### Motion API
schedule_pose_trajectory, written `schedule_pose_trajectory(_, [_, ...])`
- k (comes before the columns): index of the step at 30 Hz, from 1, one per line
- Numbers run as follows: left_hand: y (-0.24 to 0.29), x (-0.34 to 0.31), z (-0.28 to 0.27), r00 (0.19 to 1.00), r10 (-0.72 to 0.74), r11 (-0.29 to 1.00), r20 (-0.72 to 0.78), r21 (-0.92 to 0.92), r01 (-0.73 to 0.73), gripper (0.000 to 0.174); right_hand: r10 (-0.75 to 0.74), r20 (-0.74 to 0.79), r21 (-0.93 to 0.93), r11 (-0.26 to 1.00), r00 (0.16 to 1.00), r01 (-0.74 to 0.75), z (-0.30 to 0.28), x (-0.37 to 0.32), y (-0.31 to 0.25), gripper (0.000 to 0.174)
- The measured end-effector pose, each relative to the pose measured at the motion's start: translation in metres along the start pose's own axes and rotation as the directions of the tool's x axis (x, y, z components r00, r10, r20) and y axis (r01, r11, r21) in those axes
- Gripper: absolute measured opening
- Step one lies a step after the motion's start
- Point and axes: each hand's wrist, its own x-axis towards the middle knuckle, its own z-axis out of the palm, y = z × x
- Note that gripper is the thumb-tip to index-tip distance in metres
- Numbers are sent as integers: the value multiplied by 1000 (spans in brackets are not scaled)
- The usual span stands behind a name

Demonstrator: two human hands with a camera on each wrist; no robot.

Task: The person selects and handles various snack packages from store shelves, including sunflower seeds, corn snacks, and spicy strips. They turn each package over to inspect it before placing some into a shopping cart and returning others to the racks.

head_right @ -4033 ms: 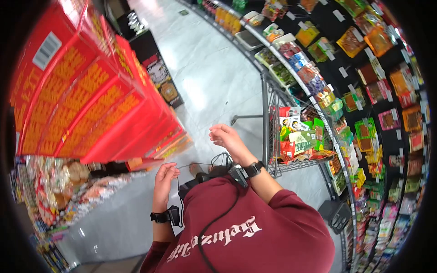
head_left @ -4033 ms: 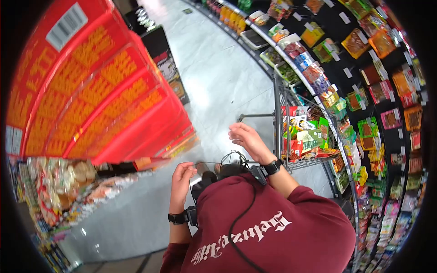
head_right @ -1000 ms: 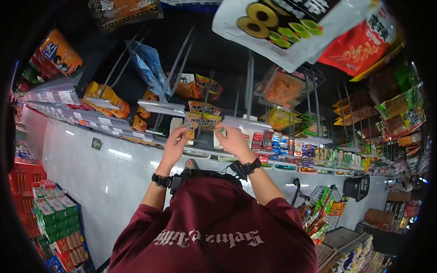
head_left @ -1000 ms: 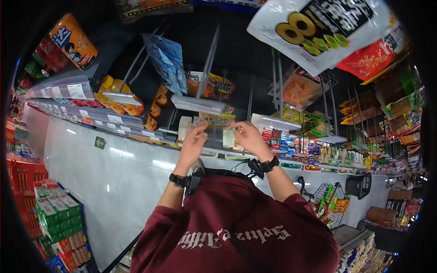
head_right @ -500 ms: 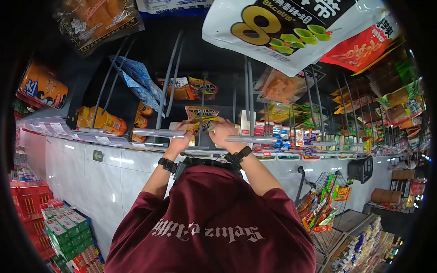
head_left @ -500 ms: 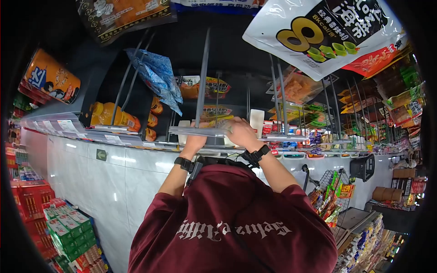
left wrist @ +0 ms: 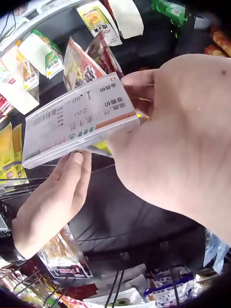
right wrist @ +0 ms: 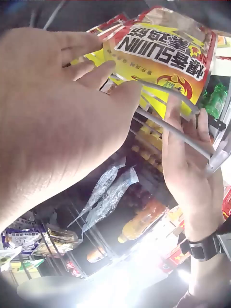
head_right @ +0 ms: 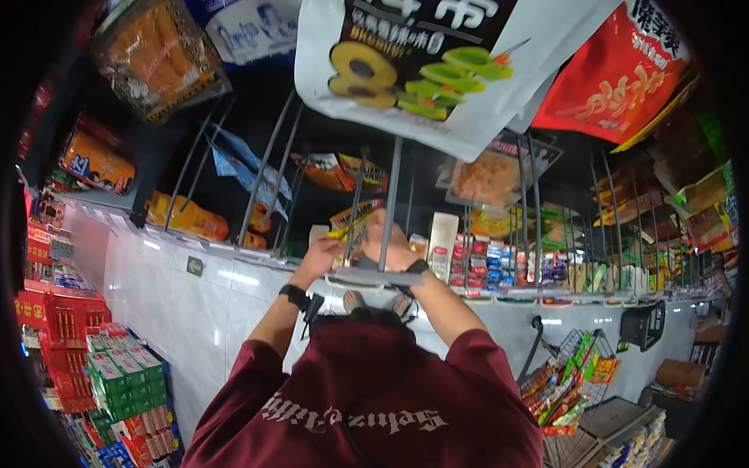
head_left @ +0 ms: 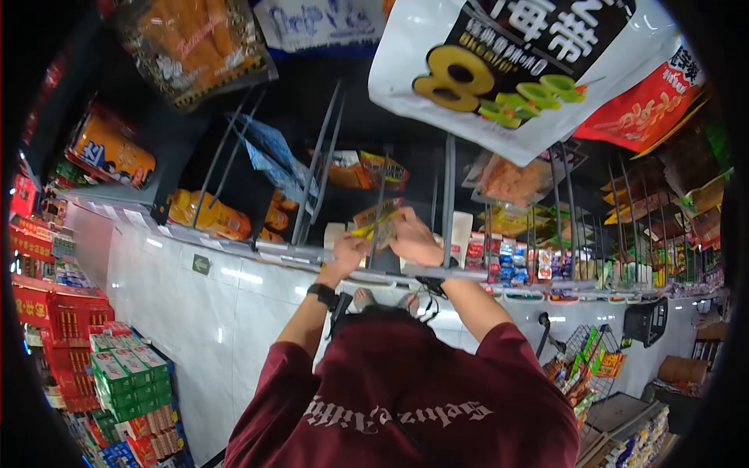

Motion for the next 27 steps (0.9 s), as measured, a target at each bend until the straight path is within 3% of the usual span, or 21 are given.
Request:
schedule_pose_trajectory(1, [-22,2,6,990,-91,991,107,-88,100,24,10,-30,5,1000,999,-10,8,3,6,41])
schedule_pose_trajectory(3, [9,-9,0,991,-134,979,15,-153,135,27,-75,-61,-68,995,995,71,16,3,16,41])
schedule_pose_trajectory(7, [0,-16,4,1000,-19,980,-4,-199,18,32,-124,-14,-162,979,992,120,19,1,22,40])
schedule_pose_trajectory(9, [35,-22,-13,979,-183,941,90,-273,201,39,-26,71,-161,986,997,37,1,-12,2,41])
schedule_pose_trajectory(11, [48,-30,-20,968,-227,922,105,-297,248,46,-29,54,-182,983,998,38,7,-23,3,42])
schedule_pose_trajectory(13, [44,-35,-22,956,-264,901,126,-321,291,52,-28,32,-206,978,999,34,6,-34,-4,42])
schedule_pose_trajectory(15, [30,-43,-23,904,-364,806,223,-412,426,59,12,98,-204,979,995,8,-2,-47,-21,44])
schedule_pose_trajectory(17, [33,-52,-32,900,-351,794,258,-427,432,65,-1,49,-193,981,999,10,1,-61,-33,39])
schedule_pose_trajectory(19, [33,-64,-40,873,-381,752,304,-448,484,71,197,281,-93,980,939,-177,14,-62,-33,35])
schedule_pose_trajectory(20, [24,-69,-37,901,-340,751,271,-498,433,73,62,170,-150,988,984,-36,19,-68,-33,42])
schedule_pose_trajectory(24, [20,-82,-44,884,-364,720,292,-513,467,81,30,155,-222,975,987,5,18,-85,-49,40])
schedule_pose_trajectory(27, [1,-90,-40,906,-248,734,343,-544,407,81,16,106,-400,916,994,28,26,-103,-67,32])
